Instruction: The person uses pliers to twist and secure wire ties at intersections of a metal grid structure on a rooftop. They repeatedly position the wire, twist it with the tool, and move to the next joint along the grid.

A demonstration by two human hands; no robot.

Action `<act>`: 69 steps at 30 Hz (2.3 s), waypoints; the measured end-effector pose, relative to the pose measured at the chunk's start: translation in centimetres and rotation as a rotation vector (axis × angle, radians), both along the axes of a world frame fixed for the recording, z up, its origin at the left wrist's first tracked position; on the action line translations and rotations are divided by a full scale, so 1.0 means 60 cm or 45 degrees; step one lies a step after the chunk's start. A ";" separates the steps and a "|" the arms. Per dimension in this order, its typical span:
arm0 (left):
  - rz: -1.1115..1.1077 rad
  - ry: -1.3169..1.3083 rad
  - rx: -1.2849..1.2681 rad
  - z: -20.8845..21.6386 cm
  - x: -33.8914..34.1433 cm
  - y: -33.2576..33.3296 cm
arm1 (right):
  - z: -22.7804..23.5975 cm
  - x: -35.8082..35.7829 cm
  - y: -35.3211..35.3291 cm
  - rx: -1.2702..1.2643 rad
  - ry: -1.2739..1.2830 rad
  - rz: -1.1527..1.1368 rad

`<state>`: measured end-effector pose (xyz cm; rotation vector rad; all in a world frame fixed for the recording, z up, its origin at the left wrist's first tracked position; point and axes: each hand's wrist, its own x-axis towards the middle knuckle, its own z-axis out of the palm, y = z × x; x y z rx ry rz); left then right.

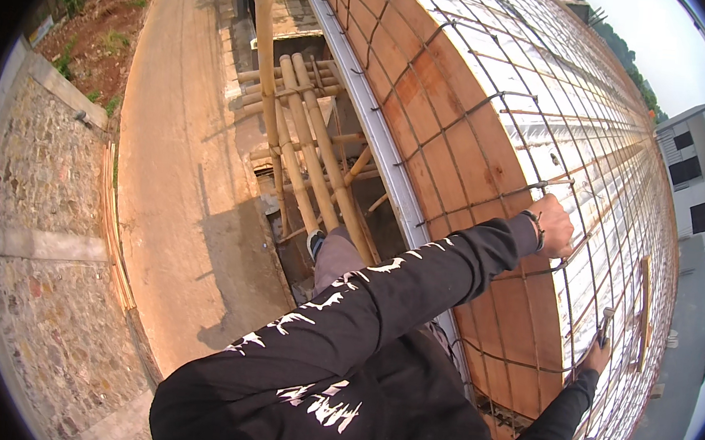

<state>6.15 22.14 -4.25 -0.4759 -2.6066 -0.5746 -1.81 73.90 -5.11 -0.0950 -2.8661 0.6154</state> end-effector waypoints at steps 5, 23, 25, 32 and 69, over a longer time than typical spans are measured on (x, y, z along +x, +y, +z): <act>-0.003 -0.001 -0.007 -0.001 0.000 0.001 | -0.010 0.007 0.006 0.178 0.108 0.033; -0.073 -0.008 0.022 0.008 -0.013 -0.001 | 0.020 0.081 -0.105 0.398 0.439 -0.147; -0.117 0.063 0.000 0.016 -0.013 -0.004 | 0.050 0.076 -0.140 0.178 0.694 -0.359; -0.101 -0.156 -0.205 0.045 -0.007 -0.013 | 0.163 0.305 -0.217 -1.032 1.273 0.010; -0.289 -0.403 -0.128 0.056 -0.016 0.009 | -0.075 0.533 -0.173 -1.213 0.243 -1.190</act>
